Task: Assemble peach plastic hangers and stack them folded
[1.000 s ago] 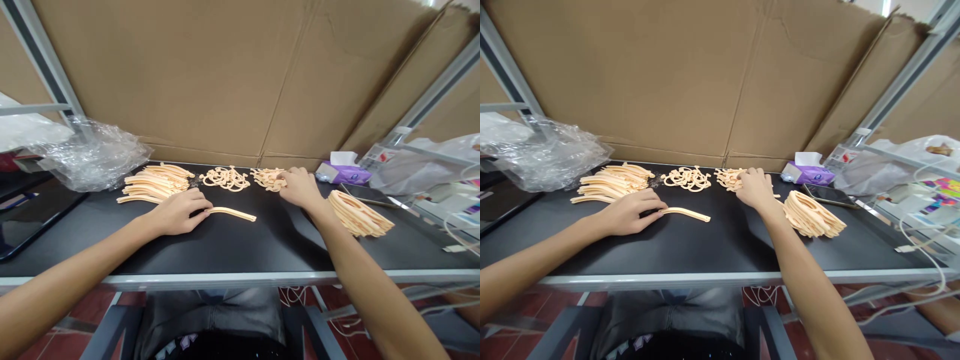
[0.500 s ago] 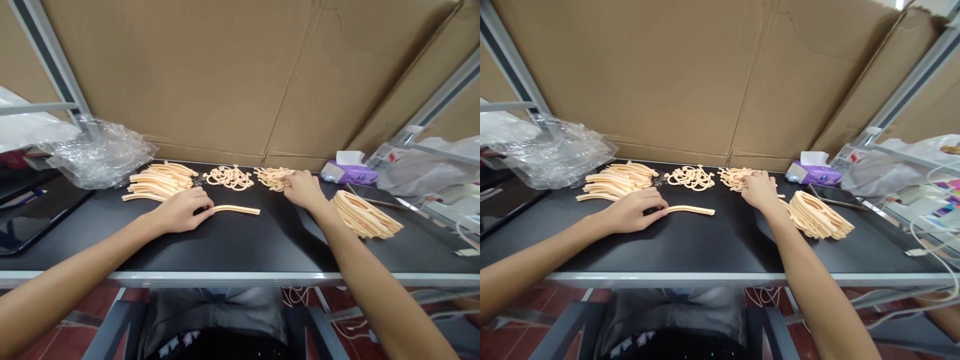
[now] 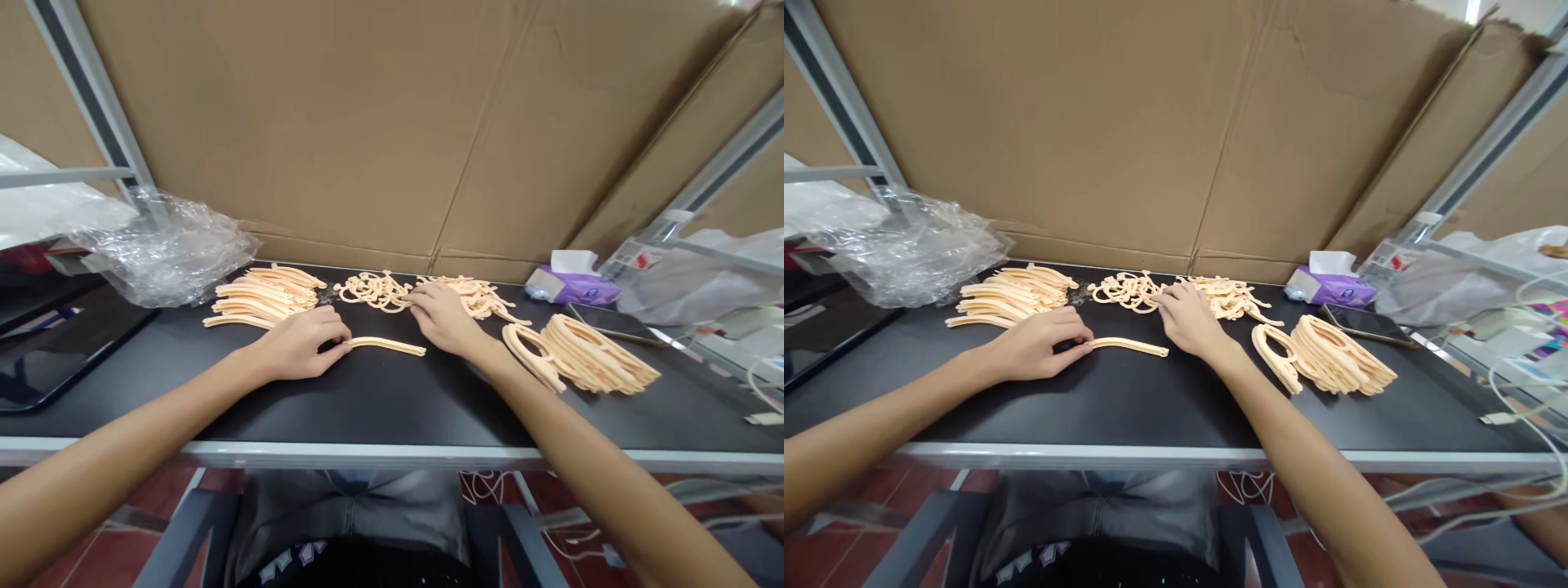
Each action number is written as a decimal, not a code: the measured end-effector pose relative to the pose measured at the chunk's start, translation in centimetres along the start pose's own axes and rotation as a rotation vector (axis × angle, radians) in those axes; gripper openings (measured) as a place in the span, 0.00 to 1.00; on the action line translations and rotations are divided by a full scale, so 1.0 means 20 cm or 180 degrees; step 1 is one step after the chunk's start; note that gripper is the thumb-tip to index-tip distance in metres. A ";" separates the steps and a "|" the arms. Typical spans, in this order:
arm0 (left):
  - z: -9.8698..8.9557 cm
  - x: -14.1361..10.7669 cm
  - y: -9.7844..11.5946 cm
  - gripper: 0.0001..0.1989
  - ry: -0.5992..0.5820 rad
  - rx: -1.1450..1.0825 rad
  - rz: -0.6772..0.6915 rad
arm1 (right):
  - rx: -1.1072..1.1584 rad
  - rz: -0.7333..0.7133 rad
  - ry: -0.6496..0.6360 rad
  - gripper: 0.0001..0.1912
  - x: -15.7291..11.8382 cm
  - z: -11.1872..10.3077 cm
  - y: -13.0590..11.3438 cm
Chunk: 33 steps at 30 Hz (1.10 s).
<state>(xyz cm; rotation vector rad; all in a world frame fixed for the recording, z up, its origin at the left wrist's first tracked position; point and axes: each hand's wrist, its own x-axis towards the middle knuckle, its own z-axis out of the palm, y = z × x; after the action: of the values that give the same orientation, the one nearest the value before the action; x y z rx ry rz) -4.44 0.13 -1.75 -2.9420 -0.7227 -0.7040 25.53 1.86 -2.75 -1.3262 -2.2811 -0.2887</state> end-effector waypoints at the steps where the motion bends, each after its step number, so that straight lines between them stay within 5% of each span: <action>1: 0.00 0.00 0.00 0.13 -0.0003 0.0011 0.0005 | -0.0065 -0.0073 -0.0019 0.19 0.00 0.02 -0.02; 21: -0.01 0.00 0.06 0.15 -0.0104 -0.0205 0.0071 | 0.0498 -0.0200 -0.0476 0.08 -0.03 -0.01 -0.06; 27: 0.00 0.06 0.08 0.14 0.0336 -0.0525 -0.0442 | 0.1004 -0.0193 0.0195 0.07 0.01 -0.09 -0.23; 33: -0.01 0.19 0.10 0.18 0.0750 -0.1224 -0.1020 | 0.1917 -0.0043 0.0448 0.08 0.07 -0.10 -0.42</action>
<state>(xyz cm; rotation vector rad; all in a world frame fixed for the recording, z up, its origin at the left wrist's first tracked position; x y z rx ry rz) -0.66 0.04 0.24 -3.0109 -1.1632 -1.3265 18.33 -2.21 0.17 -0.9417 -2.0261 0.2780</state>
